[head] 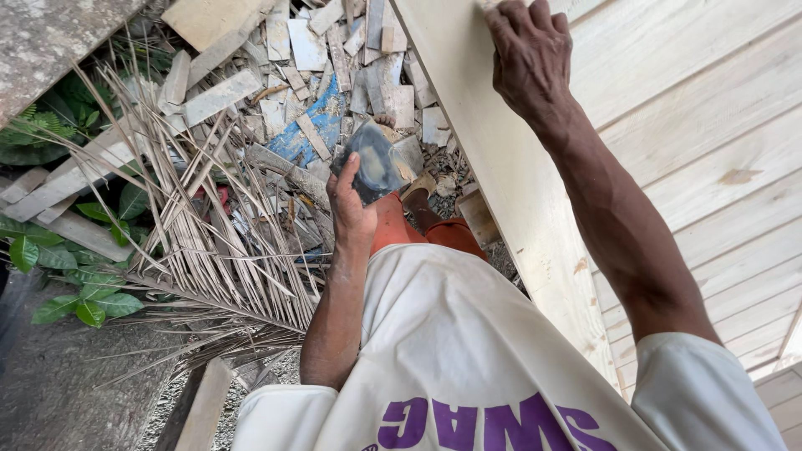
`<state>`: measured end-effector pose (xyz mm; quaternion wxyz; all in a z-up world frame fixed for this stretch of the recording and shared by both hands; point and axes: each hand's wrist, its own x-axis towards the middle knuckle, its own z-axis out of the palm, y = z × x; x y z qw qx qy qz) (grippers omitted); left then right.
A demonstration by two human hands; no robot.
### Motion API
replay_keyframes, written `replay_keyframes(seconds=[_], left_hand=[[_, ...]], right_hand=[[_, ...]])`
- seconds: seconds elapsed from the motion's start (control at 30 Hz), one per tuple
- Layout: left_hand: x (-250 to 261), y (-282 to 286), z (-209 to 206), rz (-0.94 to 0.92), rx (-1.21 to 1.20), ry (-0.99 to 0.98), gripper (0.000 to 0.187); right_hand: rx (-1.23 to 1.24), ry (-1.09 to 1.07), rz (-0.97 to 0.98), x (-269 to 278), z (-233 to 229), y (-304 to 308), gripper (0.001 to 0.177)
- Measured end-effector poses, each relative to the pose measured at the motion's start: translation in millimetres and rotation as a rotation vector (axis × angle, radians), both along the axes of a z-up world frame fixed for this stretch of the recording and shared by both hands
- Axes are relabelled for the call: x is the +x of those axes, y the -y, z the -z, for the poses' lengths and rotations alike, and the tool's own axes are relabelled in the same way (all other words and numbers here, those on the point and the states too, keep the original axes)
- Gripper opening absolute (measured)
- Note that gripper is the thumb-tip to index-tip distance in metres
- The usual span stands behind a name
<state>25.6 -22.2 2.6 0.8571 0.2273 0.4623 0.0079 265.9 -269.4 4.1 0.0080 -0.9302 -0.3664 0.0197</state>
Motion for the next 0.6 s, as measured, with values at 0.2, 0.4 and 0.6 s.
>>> replay_keyframes(seconds=[0.2,0.4,0.6], left_hand=[[28.7,19.3,9.3,0.096,-0.011,-0.005,0.048],[55.1,49.2,3.3,0.125,-0.036,-0.052,0.053],[61.9,34.0,-13.2,0.118,-0.040,0.054,0.045]], right_hand=[[0.030,-0.124,-0.053,0.4,-8.7,-13.8,0.027],[0.628,-0.653,0.304,-77.4,-81.8,-46.3,0.024],[0.356,-0.456,-0.040,-98.7,-104.2,-38.7,0.020]])
